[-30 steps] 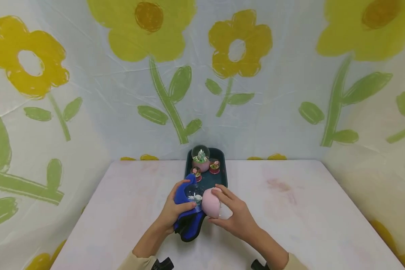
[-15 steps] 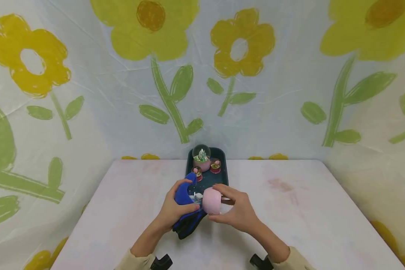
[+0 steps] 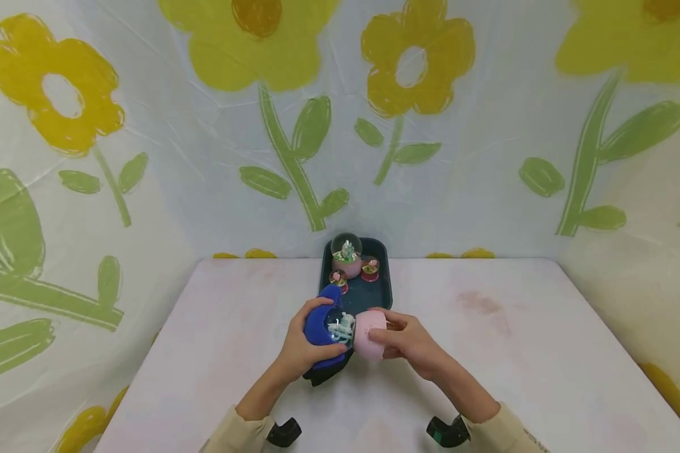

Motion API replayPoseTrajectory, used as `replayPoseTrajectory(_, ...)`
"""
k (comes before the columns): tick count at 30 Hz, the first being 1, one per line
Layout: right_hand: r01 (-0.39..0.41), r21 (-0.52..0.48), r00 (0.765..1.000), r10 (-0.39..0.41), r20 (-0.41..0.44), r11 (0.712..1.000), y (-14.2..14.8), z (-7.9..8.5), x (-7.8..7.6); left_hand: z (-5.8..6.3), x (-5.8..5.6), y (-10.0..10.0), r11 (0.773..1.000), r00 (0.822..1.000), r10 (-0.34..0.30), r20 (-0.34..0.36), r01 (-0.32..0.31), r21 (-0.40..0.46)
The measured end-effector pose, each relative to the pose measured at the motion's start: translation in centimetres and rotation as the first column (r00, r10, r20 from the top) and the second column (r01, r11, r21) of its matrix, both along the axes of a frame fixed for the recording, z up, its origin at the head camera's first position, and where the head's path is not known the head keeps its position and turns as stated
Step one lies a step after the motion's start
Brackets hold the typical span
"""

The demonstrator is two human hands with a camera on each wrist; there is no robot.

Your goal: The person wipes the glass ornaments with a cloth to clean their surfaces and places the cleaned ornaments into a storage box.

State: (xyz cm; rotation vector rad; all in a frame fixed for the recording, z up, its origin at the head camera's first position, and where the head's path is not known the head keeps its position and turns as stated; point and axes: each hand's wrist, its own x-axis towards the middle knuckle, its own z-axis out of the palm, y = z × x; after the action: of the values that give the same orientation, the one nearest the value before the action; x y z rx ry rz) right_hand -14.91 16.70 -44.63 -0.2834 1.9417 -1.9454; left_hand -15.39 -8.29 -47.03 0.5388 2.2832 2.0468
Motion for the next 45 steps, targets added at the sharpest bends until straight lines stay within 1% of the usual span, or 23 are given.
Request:
replayPoseTrajectory(3,0.028,0.104,0.98,-0.007,-0.196,0.994,-0.4,0.2,0.1,-0.2,-0.1,-0.3,0.993,0.993,-0.047,0.11,0.035,0.113)
replayPoseTrajectory(5,0.029,0.195,0.927,0.047,-0.372,0.98,-0.4,0.3,0.4,-0.4,-0.1,-0.6,0.974,0.976,-0.133,0.174,0.096,0.204)
replayPoseTrajectory(6,0.034,0.255,0.877,0.093,-0.472,0.966,-0.4,0.4,0.6,-0.5,-0.2,-0.7,0.961,0.961,-0.183,0.206,0.13,0.244)
replayPoseTrajectory(7,0.045,0.316,0.807,0.151,-0.57,0.948,-0.3,0.5,0.8,-0.5,-0.2,-0.9,0.946,0.945,-0.234,0.229,0.166,0.279)
replayPoseTrajectory(9,0.093,0.421,0.613,0.281,-0.739,0.903,0.0,0.8,0.9,-0.6,-0.4,-1.1,0.922,0.915,-0.311,0.257,0.226,0.314)
replayPoseTrajectory(11,0.159,0.47,0.426,0.37,-0.826,0.868,0.4,0.9,0.7,-0.6,-0.6,-1.2,0.914,0.899,-0.346,0.269,0.259,0.311)
replayPoseTrajectory(12,0.17,0.471,0.365,0.389,-0.846,0.866,0.6,0.8,0.6,-0.5,-0.6,-1.3,0.918,0.898,-0.348,0.27,0.269,0.29)
replayPoseTrajectory(13,0.168,0.465,0.331,0.394,-0.857,0.869,0.7,0.7,0.4,-0.3,-0.7,-1.2,0.924,0.9,-0.344,0.267,0.275,0.264)
replayPoseTrajectory(14,0.165,0.456,0.326,0.388,-0.862,0.874,0.9,0.6,0.3,-0.1,-0.7,-1.2,0.931,0.905,-0.336,0.262,0.277,0.239)
replayPoseTrajectory(15,0.152,0.443,0.35,0.371,-0.86,0.884,1.0,0.4,0.1,0.1,-0.7,-1.2,0.936,0.91,-0.327,0.255,0.275,0.219)
replayPoseTrajectory(17,0.097,0.39,0.439,0.312,-0.843,0.916,1.2,0.1,-0.2,0.5,-0.7,-0.9,0.948,0.924,-0.303,0.231,0.267,0.175)
replayPoseTrajectory(21,-0.053,0.245,0.711,0.209,-0.671,0.968,1.3,-0.4,-1.1,1.1,-0.8,-0.6,0.962,0.951,-0.267,0.156,0.253,0.106)
replayPoseTrajectory(23,-0.113,0.155,0.828,0.179,-0.531,0.981,1.5,-0.7,-1.5,1.3,-0.7,-0.5,0.964,0.958,-0.261,0.115,0.253,0.08)
replayPoseTrajectory(25,-0.174,0.05,0.9,0.18,-0.397,0.983,1.8,-1.4,-1.7,1.3,-0.6,-0.3,0.961,0.959,-0.273,0.076,0.269,0.067)
replayPoseTrajectory(27,-0.224,-0.067,0.944,0.199,-0.263,0.972,2.1,-2.1,-1.8,1.3,-0.5,-0.1,0.956,0.956,-0.291,0.028,0.289,0.057)
replayPoseTrajectory(31,-0.225,-0.239,0.974,0.218,-0.055,0.945,2.1,-3.1,-1.5,1.2,-0.4,0.3,0.962,0.963,-0.265,-0.049,0.268,0.061)
replayPoseTrajectory(33,-0.167,-0.237,0.985,0.17,-0.007,0.957,1.7,-3.1,-1.1,1.1,-0.4,0.3,0.973,0.975,-0.214,-0.052,0.218,0.075)
replayPoseTrajectory(36,-0.033,-0.16,0.999,0.032,-0.011,0.987,0.7,-2.9,-0.4,0.8,-0.5,0.4,0.99,0.994,-0.108,-0.022,0.109,0.088)
replayPoseTrajectory(38,0.063,-0.087,0.995,-0.07,-0.072,0.994,-0.1,-2.7,0.1,0.4,-0.6,0.7,0.997,0.999,-0.031,0.011,0.03,0.068)
replayPoseTrajectory(40,0.144,-0.028,0.971,-0.146,-0.187,0.989,-0.7,-2.6,0.6,0.1,-0.6,0.9,0.999,0.999,0.024,0.042,-0.025,0.032)
replayPoseTrajectory(41,0.17,0.004,0.949,-0.163,-0.269,0.985,-0.9,-2.6,0.7,-0.1,-0.6,1.0,0.999,0.998,0.039,0.05,-0.039,0.01)
replayPoseTrajectory(43,0.204,0.094,0.886,-0.143,-0.441,0.974,-1.1,-1.9,0.9,-0.1,-0.6,1.2,0.999,0.997,0.043,0.061,-0.041,-0.032)
replayPoseTrajectory(45,0.216,0.199,0.814,-0.064,-0.578,0.956,-0.8,-0.7,0.7,0.1,-0.7,1.2,0.997,0.999,0.024,0.048,-0.02,-0.078)
